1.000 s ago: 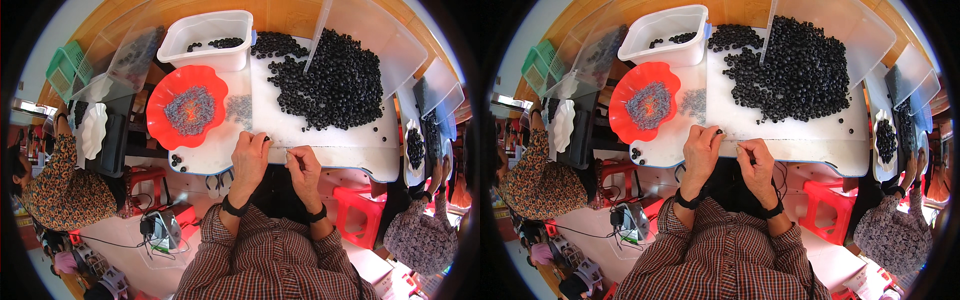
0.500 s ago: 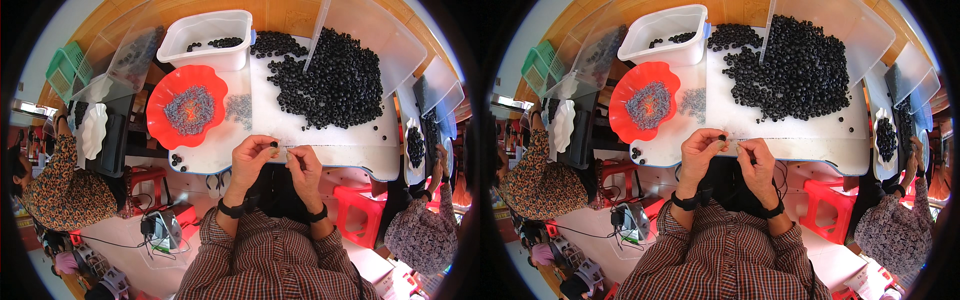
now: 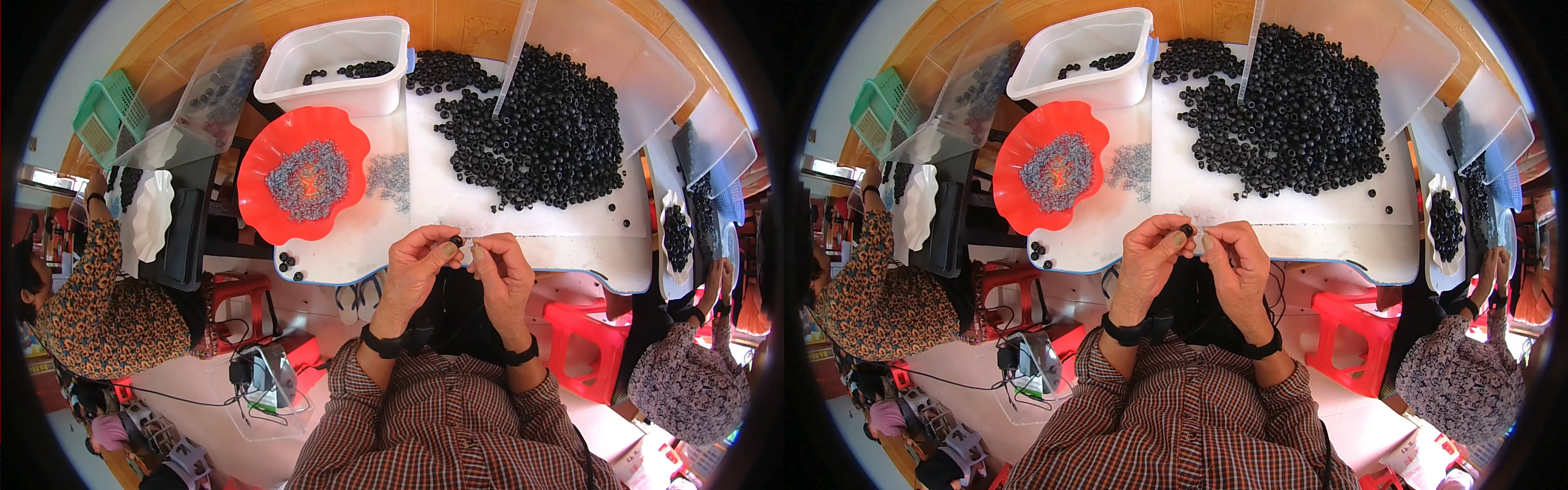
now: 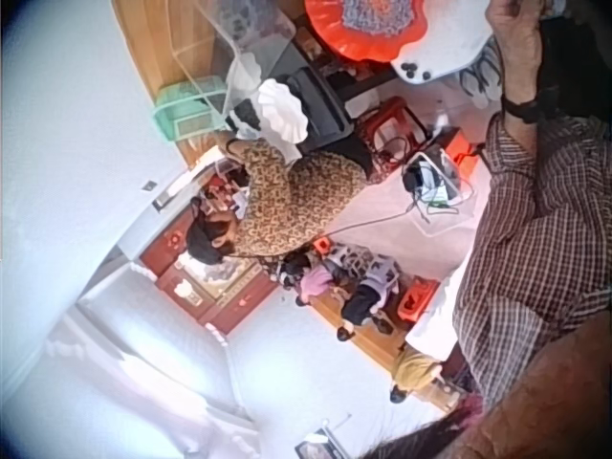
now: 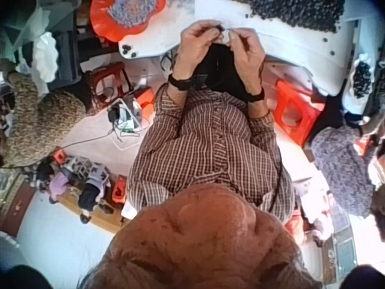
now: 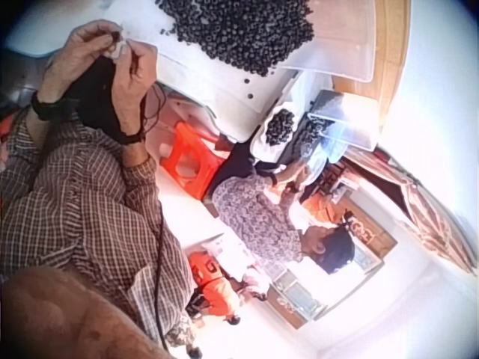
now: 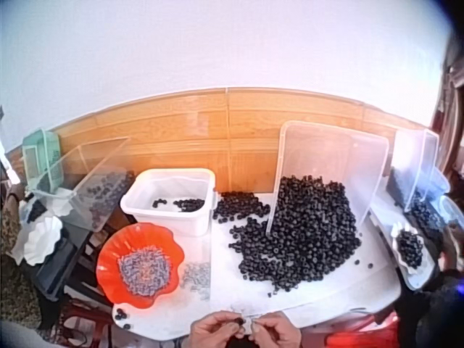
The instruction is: Sorting small black plastic components or beads into different sorting trays and containers on a workbench.
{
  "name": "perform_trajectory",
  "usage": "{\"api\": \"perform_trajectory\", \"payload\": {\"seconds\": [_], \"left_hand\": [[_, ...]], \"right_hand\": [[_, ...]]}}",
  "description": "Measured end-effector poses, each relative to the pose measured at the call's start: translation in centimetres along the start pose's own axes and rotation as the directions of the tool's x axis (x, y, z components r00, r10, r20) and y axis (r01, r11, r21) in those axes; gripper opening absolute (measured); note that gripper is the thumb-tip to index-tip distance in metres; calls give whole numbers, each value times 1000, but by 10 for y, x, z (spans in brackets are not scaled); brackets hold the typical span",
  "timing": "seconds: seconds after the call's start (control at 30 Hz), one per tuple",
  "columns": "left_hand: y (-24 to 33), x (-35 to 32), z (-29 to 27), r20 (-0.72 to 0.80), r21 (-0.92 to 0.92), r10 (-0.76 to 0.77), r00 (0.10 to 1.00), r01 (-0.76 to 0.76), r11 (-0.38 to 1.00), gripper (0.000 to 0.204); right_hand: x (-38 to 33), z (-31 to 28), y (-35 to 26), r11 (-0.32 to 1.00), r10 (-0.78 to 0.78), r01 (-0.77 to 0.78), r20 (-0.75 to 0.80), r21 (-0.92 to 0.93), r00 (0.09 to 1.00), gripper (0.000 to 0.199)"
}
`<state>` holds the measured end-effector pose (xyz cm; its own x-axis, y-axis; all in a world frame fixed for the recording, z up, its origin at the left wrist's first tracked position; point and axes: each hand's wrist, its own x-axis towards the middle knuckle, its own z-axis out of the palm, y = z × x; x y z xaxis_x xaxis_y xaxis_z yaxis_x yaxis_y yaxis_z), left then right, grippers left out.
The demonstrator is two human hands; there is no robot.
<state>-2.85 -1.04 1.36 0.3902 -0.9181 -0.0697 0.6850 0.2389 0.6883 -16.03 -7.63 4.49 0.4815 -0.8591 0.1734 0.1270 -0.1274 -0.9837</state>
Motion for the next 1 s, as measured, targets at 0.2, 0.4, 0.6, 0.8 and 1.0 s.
{"api": "perform_trajectory", "payload": {"seconds": [0.2,0.4,0.6,0.8,1.0], "left_hand": [[-1,0,0,0,22,-17,1000,17,1000,23],[0,0,2,4,54,-6,1000,6,999,21],[1,0,4,13,134,2,1000,-4,991,20],[3,1,-2,54,175,8,998,-17,984,19],[3,0,-9,112,116,-108,988,95,989,22]], "right_hand": [[1,1,2,999,-50,50,14,-21,999,10],[2,2,4,995,-87,88,16,-48,996,11],[2,1,7,991,-83,84,17,-101,996,10],[5,-5,3,999,42,-42,82,0,996,10],[7,-8,-5,962,219,-241,163,129,962,8]]}}
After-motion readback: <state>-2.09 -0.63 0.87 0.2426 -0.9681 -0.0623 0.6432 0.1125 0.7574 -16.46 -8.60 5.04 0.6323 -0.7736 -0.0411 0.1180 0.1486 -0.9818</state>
